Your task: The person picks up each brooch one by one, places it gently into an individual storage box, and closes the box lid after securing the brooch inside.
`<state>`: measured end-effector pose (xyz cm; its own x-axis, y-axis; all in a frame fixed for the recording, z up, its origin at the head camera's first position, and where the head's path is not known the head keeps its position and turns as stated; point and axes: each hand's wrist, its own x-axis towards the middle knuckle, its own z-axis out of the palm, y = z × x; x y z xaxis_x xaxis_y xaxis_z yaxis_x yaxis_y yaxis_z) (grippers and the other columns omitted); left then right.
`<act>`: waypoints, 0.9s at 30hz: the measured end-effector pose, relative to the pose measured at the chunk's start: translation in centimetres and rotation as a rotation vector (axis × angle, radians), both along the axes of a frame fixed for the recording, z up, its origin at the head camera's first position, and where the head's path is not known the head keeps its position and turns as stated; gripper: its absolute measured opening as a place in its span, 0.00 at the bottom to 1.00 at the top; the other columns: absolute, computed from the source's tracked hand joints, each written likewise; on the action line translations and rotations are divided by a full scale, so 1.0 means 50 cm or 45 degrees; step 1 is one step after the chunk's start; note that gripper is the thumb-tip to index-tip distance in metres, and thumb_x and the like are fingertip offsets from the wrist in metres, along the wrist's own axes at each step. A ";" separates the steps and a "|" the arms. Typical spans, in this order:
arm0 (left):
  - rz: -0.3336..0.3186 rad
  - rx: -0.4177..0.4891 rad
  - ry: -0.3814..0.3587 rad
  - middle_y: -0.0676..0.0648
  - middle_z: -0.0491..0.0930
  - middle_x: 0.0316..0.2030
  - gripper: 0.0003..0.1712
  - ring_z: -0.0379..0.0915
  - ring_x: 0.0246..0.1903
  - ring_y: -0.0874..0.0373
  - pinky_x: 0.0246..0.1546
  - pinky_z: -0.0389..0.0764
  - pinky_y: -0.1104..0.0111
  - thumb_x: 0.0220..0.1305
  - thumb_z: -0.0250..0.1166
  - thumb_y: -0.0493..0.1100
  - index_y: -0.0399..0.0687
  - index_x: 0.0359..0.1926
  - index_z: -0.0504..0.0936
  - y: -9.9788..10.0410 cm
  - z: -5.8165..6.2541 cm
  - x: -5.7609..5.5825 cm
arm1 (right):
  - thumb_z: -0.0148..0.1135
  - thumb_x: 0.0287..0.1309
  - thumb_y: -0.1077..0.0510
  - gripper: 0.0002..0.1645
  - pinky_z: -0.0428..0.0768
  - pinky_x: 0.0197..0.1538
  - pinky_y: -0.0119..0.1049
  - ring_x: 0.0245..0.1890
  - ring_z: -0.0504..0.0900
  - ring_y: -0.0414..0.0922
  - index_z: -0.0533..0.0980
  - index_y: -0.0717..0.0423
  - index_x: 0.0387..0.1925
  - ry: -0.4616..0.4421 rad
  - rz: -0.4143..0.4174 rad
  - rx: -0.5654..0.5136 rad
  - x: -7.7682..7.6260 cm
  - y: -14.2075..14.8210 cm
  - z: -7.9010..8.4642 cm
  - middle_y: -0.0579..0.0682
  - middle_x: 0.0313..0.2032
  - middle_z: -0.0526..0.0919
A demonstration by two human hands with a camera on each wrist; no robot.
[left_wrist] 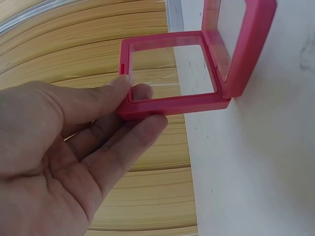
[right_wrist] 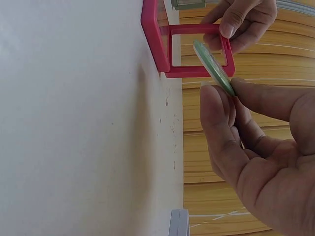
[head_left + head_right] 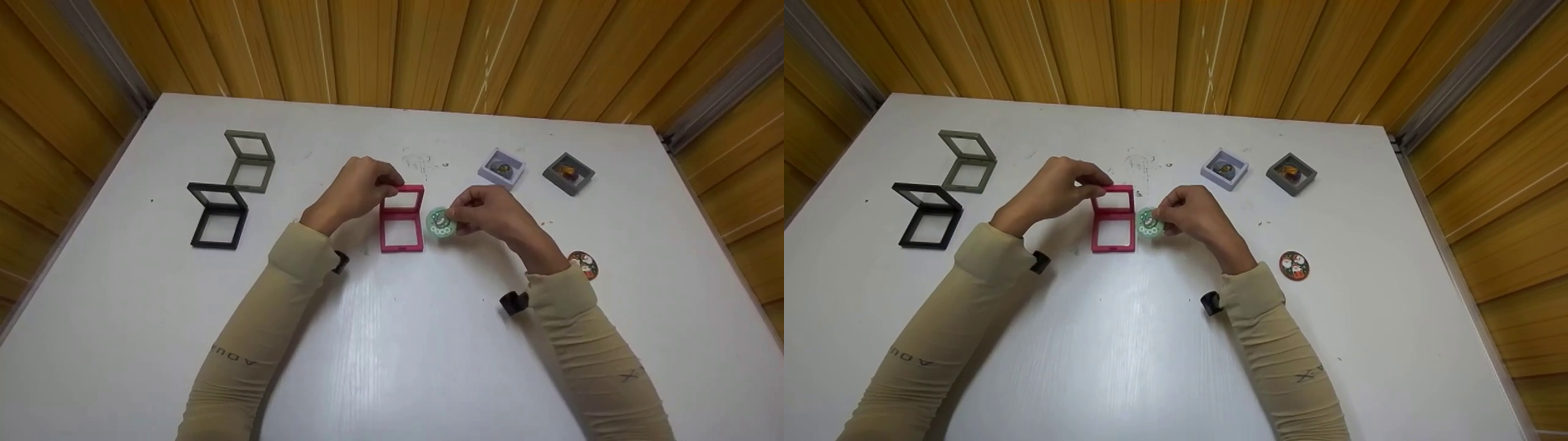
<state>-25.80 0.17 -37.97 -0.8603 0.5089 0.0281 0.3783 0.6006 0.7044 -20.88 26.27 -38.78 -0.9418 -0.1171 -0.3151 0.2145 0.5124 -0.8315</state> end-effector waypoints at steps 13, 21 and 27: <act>-0.034 -0.016 0.002 0.45 0.88 0.50 0.13 0.82 0.46 0.54 0.53 0.83 0.67 0.75 0.68 0.35 0.43 0.56 0.90 0.013 0.000 0.003 | 0.68 0.72 0.60 0.11 0.86 0.48 0.35 0.42 0.84 0.48 0.80 0.65 0.47 0.007 0.009 0.000 -0.006 -0.026 -0.010 0.58 0.46 0.83; -0.059 -0.007 0.007 0.45 0.88 0.49 0.12 0.81 0.44 0.54 0.52 0.83 0.68 0.75 0.67 0.35 0.43 0.55 0.90 0.026 0.000 0.005 | 0.67 0.73 0.59 0.11 0.86 0.48 0.35 0.44 0.83 0.49 0.81 0.65 0.48 0.037 0.014 0.020 -0.008 -0.033 -0.019 0.58 0.48 0.82; -0.077 -0.013 0.025 0.45 0.88 0.50 0.12 0.82 0.44 0.55 0.51 0.83 0.68 0.75 0.67 0.35 0.42 0.55 0.90 0.031 -0.003 0.006 | 0.66 0.73 0.59 0.10 0.86 0.49 0.37 0.45 0.83 0.50 0.82 0.63 0.48 0.021 0.001 0.023 -0.008 -0.037 -0.023 0.59 0.50 0.83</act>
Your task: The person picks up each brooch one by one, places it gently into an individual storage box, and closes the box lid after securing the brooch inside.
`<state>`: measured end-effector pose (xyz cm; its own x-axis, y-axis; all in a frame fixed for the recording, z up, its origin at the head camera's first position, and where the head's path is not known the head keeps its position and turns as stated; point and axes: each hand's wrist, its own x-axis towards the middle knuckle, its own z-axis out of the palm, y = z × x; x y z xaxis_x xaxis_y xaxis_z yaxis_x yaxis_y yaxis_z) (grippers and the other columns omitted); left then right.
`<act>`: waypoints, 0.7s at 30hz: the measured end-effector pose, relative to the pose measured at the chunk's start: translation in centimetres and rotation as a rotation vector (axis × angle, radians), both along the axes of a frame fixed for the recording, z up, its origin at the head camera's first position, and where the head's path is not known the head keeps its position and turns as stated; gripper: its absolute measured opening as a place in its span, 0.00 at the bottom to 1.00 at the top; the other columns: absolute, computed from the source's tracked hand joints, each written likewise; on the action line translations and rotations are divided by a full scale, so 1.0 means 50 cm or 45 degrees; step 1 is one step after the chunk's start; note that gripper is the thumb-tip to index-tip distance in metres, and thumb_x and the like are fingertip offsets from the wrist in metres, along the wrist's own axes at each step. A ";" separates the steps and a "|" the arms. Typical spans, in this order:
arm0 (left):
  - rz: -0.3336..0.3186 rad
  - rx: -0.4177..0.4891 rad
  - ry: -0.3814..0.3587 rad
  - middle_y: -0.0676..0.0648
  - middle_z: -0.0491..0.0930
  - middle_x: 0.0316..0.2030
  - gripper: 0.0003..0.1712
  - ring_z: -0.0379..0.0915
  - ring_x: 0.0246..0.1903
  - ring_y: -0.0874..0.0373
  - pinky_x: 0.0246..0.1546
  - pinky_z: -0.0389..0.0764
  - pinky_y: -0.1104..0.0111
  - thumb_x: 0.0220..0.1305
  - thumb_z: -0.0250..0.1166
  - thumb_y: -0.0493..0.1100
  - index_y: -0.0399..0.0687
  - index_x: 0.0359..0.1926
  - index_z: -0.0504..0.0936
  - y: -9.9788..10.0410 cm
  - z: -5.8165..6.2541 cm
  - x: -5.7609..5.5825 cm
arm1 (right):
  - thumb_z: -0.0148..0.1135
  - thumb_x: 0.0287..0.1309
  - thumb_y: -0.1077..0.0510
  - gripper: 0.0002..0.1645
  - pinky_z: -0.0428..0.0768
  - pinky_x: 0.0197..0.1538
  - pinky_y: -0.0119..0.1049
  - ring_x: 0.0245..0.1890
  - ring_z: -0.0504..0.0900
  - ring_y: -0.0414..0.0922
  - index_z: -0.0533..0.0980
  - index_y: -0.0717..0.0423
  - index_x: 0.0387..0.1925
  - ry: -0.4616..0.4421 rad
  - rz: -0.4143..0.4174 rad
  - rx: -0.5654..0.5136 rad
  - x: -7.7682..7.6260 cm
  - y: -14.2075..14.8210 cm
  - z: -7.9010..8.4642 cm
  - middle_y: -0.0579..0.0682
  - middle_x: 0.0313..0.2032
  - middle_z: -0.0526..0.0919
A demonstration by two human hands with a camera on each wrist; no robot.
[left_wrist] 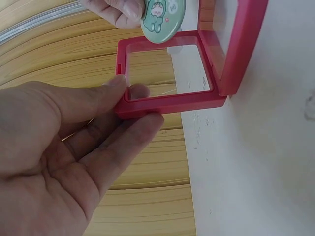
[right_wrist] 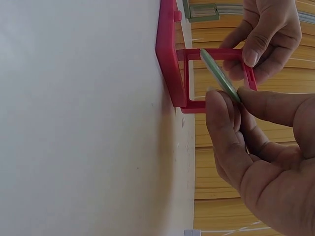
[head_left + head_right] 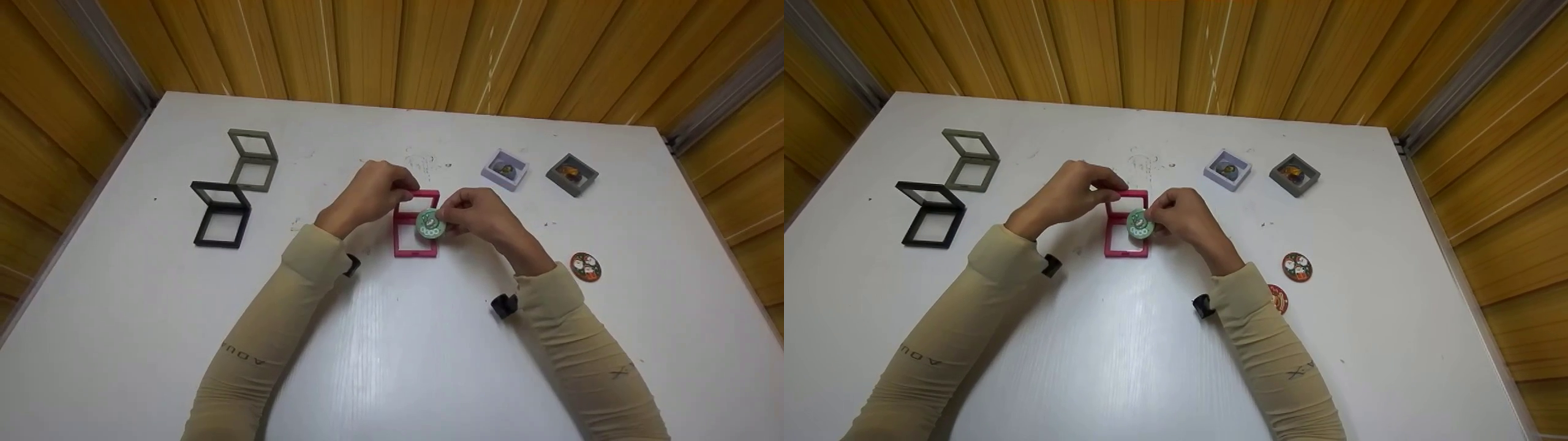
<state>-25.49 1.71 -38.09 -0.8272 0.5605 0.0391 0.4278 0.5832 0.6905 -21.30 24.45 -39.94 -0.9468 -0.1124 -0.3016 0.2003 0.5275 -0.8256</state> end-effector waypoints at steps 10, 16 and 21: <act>-0.016 0.000 0.010 0.45 0.88 0.50 0.13 0.81 0.45 0.54 0.52 0.83 0.69 0.75 0.67 0.35 0.42 0.56 0.90 0.009 -0.001 0.004 | 0.68 0.72 0.57 0.12 0.86 0.49 0.36 0.42 0.84 0.49 0.81 0.64 0.47 -0.017 -0.003 -0.024 0.001 -0.001 -0.005 0.58 0.49 0.83; -0.025 0.019 0.023 0.44 0.89 0.49 0.12 0.82 0.43 0.54 0.51 0.83 0.69 0.75 0.67 0.35 0.41 0.55 0.90 0.015 -0.005 0.004 | 0.68 0.72 0.58 0.12 0.87 0.48 0.37 0.40 0.86 0.48 0.82 0.65 0.46 -0.028 0.002 -0.066 0.003 -0.001 -0.010 0.58 0.47 0.84; -0.027 0.030 0.026 0.44 0.89 0.48 0.12 0.81 0.42 0.54 0.49 0.84 0.67 0.75 0.67 0.34 0.40 0.55 0.90 0.015 -0.007 0.006 | 0.67 0.72 0.60 0.10 0.87 0.46 0.37 0.37 0.86 0.46 0.81 0.66 0.45 -0.027 0.011 -0.097 0.005 -0.003 -0.012 0.58 0.44 0.85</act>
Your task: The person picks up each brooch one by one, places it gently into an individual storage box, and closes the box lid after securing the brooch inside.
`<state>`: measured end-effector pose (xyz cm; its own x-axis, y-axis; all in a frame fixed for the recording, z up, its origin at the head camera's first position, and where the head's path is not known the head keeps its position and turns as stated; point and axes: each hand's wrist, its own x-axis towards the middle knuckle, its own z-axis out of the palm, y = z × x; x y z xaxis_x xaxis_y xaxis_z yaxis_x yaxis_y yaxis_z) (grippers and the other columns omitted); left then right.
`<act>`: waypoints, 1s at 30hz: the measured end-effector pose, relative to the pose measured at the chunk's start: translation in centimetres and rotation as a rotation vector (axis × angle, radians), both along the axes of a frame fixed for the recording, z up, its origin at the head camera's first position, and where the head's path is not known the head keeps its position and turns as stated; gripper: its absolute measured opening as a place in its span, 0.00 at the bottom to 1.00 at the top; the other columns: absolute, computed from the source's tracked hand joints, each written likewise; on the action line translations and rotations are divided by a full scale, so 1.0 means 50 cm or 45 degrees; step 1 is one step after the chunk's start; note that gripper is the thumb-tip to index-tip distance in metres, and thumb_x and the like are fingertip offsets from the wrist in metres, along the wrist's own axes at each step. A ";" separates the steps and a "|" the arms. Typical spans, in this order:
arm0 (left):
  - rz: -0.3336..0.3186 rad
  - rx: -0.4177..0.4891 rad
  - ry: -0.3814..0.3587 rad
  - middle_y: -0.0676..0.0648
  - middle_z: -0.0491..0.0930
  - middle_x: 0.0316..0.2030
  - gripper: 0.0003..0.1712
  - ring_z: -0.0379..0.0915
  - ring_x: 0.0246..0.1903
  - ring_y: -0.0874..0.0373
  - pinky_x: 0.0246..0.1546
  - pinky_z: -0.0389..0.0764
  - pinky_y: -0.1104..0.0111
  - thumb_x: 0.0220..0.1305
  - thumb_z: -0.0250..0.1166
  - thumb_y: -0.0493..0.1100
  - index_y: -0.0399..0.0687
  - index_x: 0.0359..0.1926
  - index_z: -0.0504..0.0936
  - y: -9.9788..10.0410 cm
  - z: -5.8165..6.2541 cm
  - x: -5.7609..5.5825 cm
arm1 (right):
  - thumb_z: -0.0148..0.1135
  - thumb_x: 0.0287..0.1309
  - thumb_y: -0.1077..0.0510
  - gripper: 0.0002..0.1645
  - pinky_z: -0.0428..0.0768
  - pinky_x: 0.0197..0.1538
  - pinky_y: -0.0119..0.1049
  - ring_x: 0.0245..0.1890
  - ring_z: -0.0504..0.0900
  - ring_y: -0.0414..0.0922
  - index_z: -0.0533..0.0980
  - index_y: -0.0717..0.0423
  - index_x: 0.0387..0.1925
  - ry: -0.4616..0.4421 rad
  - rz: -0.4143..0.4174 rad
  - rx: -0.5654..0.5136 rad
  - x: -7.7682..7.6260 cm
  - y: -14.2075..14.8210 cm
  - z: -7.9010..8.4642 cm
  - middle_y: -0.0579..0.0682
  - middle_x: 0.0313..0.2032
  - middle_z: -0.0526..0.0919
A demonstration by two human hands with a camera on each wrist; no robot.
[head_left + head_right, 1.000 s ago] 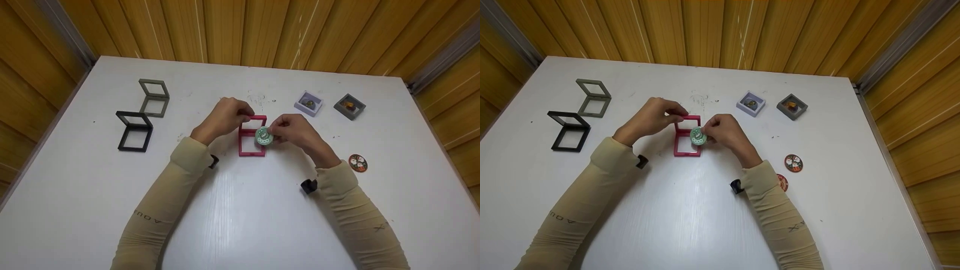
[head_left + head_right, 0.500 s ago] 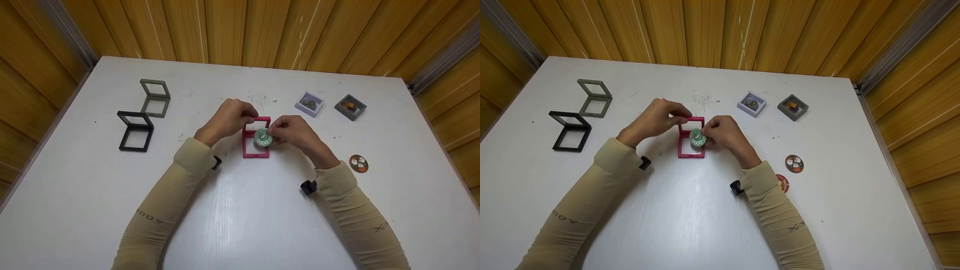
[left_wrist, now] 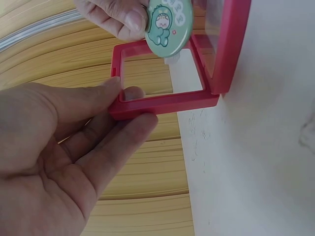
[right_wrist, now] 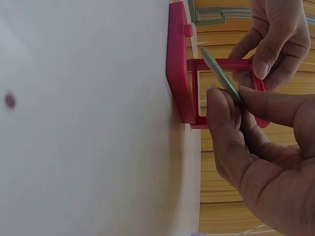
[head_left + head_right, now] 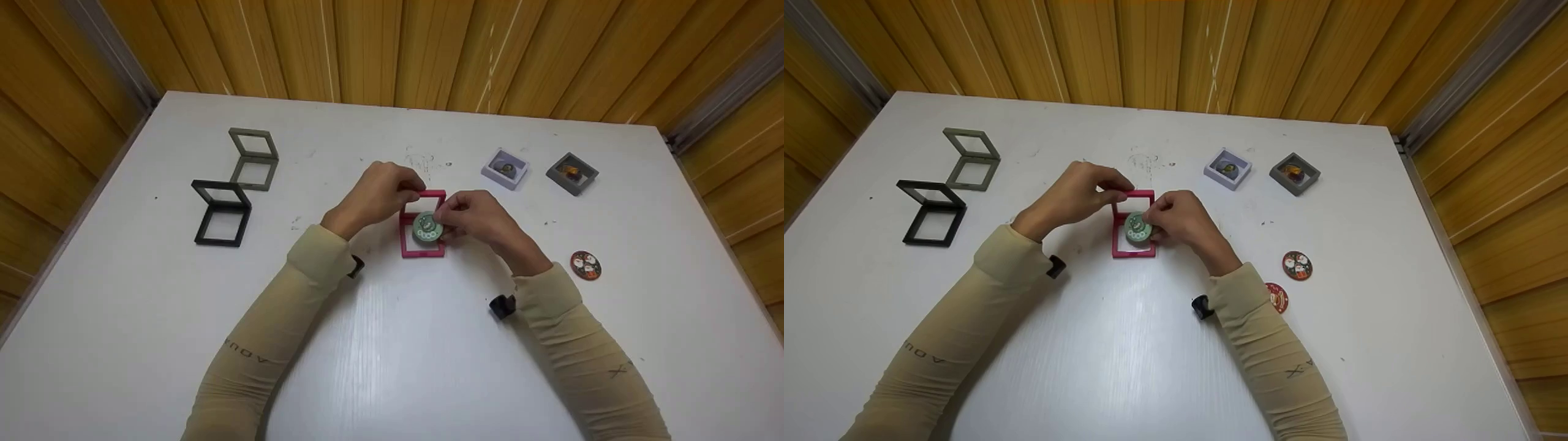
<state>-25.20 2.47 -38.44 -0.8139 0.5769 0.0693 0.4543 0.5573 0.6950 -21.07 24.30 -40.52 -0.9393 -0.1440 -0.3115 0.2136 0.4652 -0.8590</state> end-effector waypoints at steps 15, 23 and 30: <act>0.014 0.006 0.010 0.45 0.89 0.48 0.12 0.82 0.43 0.55 0.50 0.83 0.68 0.76 0.67 0.36 0.41 0.55 0.90 0.002 -0.003 0.003 | 0.69 0.71 0.59 0.11 0.86 0.42 0.34 0.37 0.86 0.45 0.82 0.65 0.43 0.009 -0.008 0.032 0.004 -0.007 -0.012 0.57 0.45 0.84; 0.018 0.006 0.008 0.45 0.89 0.49 0.12 0.82 0.43 0.55 0.50 0.83 0.69 0.75 0.67 0.36 0.41 0.55 0.90 0.003 -0.003 0.005 | 0.69 0.70 0.59 0.11 0.86 0.40 0.34 0.34 0.86 0.45 0.83 0.66 0.43 0.017 -0.010 0.032 0.006 -0.007 -0.013 0.57 0.43 0.85; 0.005 0.020 0.051 0.44 0.89 0.46 0.10 0.82 0.42 0.55 0.48 0.83 0.67 0.74 0.68 0.35 0.39 0.52 0.91 0.003 -0.006 0.005 | 0.69 0.70 0.60 0.10 0.86 0.38 0.34 0.32 0.85 0.45 0.83 0.67 0.43 0.027 -0.010 0.034 0.008 -0.008 -0.014 0.58 0.41 0.86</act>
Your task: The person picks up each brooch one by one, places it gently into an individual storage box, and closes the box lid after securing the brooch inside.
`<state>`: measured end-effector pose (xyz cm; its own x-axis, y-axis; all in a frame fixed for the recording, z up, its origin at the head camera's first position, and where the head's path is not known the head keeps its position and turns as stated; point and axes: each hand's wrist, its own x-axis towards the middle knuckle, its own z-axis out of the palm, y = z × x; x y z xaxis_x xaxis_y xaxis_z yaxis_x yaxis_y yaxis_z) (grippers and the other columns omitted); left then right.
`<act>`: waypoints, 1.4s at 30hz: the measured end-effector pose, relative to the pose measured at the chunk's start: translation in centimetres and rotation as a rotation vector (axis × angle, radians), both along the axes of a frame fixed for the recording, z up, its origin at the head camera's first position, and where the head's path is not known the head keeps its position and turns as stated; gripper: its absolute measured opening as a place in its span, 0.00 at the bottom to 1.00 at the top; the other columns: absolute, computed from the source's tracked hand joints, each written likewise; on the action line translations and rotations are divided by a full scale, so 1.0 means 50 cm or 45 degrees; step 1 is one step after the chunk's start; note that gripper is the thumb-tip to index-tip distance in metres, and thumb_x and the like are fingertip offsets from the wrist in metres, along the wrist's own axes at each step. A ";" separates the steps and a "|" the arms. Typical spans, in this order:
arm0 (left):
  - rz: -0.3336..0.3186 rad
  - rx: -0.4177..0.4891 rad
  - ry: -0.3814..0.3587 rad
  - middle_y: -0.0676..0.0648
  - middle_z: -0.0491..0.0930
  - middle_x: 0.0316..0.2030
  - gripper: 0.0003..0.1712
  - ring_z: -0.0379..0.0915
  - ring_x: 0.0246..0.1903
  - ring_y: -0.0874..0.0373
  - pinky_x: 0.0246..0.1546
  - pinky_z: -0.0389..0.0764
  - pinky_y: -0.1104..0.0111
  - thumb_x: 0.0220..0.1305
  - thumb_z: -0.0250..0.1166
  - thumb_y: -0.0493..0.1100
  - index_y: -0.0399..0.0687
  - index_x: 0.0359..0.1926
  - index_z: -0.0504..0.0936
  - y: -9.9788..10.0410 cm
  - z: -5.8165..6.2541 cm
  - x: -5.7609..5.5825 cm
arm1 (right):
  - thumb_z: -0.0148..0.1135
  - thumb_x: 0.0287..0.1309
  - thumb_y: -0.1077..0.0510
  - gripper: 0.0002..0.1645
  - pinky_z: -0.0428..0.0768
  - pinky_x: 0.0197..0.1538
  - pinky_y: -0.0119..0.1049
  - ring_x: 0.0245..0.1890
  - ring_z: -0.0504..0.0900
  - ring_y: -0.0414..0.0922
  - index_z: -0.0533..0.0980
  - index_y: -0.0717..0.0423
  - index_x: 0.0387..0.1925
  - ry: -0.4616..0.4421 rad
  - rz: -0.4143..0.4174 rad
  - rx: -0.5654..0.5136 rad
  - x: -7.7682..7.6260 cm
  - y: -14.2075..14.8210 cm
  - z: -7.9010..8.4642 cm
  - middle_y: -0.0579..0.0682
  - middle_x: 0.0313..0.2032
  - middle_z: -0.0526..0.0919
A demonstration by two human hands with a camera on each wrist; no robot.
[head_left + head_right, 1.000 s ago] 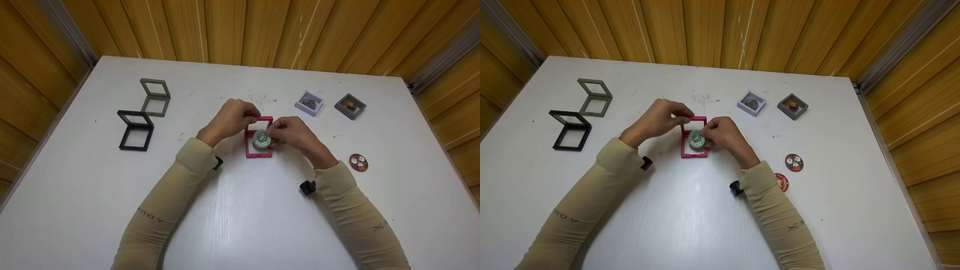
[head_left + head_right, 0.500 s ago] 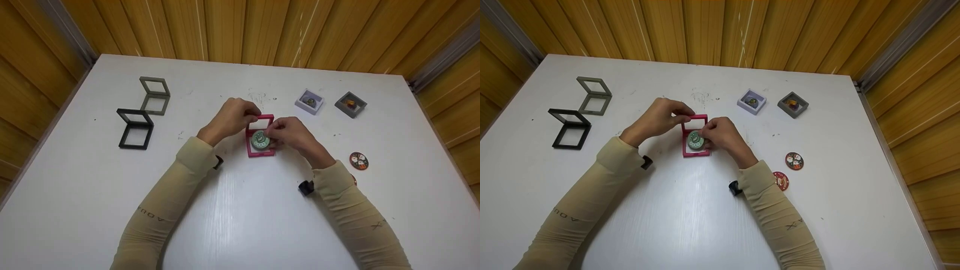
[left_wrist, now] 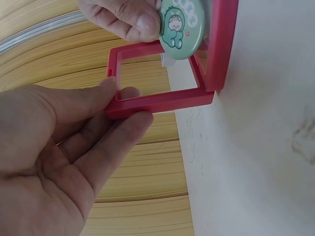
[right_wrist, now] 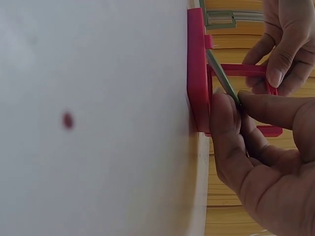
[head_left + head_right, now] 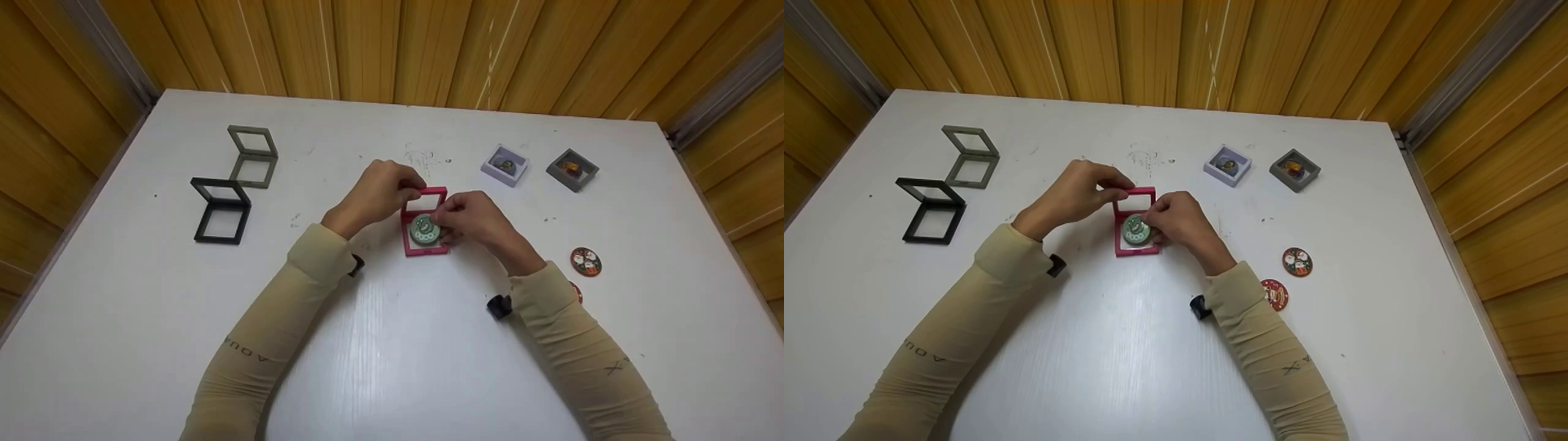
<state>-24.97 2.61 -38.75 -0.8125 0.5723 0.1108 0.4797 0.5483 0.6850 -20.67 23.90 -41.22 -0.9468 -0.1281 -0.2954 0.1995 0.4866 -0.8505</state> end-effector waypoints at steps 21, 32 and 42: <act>-0.002 -0.012 -0.036 0.45 0.89 0.47 0.11 0.81 0.42 0.55 0.48 0.83 0.69 0.74 0.68 0.35 0.40 0.54 0.91 -0.001 0.005 0.004 | 0.70 0.68 0.61 0.10 0.87 0.38 0.36 0.30 0.86 0.46 0.82 0.67 0.41 -0.032 0.014 0.017 -0.003 0.003 -0.003 0.58 0.39 0.85; -0.012 0.002 -0.006 0.44 0.89 0.46 0.11 0.83 0.43 0.56 0.49 0.83 0.67 0.74 0.68 0.34 0.38 0.52 0.91 -0.001 0.001 0.002 | 0.69 0.69 0.61 0.09 0.86 0.37 0.33 0.30 0.85 0.45 0.82 0.67 0.42 -0.045 0.015 0.061 -0.003 0.002 -0.003 0.57 0.38 0.85; 0.004 -0.004 -0.047 0.45 0.89 0.47 0.11 0.82 0.43 0.56 0.50 0.83 0.68 0.74 0.68 0.34 0.40 0.53 0.90 0.000 0.004 0.003 | 0.68 0.69 0.61 0.09 0.85 0.37 0.33 0.31 0.85 0.45 0.83 0.66 0.43 -0.045 0.018 0.090 -0.005 0.003 -0.004 0.58 0.40 0.86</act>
<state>-24.84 2.61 -38.56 -0.8179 0.5699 0.0793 0.4525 0.5520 0.7004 -20.94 24.05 -41.44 -0.9337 -0.1190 -0.3376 0.2219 0.5479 -0.8066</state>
